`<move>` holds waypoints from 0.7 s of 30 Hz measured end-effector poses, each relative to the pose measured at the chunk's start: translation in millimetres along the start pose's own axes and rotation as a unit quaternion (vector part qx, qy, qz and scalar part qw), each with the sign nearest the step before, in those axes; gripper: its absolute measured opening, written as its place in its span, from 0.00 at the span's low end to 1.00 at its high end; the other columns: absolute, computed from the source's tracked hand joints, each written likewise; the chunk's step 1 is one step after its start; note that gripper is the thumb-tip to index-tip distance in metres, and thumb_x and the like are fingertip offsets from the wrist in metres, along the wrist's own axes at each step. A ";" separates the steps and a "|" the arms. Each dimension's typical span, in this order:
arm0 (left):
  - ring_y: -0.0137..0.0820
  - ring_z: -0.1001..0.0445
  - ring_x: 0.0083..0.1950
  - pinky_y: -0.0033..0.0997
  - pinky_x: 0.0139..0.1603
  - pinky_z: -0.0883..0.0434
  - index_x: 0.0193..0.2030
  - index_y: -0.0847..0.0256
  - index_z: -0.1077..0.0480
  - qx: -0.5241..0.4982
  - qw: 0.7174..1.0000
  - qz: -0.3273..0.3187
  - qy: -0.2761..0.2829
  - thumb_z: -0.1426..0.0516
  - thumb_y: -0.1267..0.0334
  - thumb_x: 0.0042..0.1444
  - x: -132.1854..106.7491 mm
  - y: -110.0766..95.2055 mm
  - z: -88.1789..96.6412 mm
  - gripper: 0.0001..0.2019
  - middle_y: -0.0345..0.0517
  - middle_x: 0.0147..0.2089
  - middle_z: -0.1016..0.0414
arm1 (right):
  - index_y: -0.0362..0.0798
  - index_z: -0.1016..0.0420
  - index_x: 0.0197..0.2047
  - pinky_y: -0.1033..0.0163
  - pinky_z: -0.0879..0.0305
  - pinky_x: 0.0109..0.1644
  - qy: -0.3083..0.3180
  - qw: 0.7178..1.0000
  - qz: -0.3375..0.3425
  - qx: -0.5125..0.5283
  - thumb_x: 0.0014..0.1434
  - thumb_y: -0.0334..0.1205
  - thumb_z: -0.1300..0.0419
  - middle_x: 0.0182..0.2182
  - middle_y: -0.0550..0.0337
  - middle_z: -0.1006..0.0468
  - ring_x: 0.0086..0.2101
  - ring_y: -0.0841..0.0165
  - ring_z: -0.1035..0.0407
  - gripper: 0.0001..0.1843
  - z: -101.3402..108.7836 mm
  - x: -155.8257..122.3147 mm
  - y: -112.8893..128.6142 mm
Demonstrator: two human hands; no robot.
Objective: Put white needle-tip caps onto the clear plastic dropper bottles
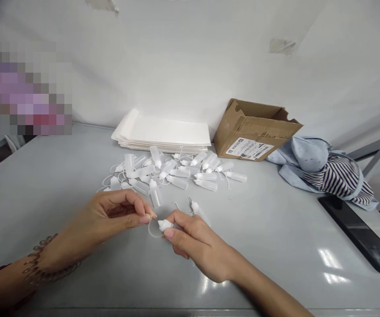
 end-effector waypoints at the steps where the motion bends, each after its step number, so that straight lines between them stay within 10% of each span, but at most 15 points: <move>1: 0.26 0.26 0.35 0.23 0.38 0.28 0.27 0.60 0.29 0.008 1.000 -0.003 -0.001 0.37 0.64 0.50 -0.1 -0.6 0.1 0.06 0.38 0.32 0.23 | 0.46 0.38 0.32 0.65 0.55 0.27 0.000 1.000 -0.002 -0.001 0.66 0.48 0.52 0.21 0.69 0.45 0.23 0.75 0.51 0.15 0.1 0.0 -0.2; 21: 0.28 0.26 0.34 0.26 0.37 0.29 0.28 0.60 0.30 0.155 0.987 -0.051 0.009 0.41 0.66 0.54 -3.6 -9.8 -3.6 0.04 0.40 0.30 0.25 | 0.45 0.38 0.32 0.67 0.54 0.26 0.001 0.999 -0.027 -0.030 0.65 0.48 0.51 0.21 0.68 0.45 0.23 0.75 0.50 0.16 1.3 0.4 -3.1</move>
Point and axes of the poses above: each hand's wrist, its own x-axis towards the middle knuckle, its own z-axis out of the back of the hand, y = z × x, the point moved 9 cm from there along x, towards the middle knuckle
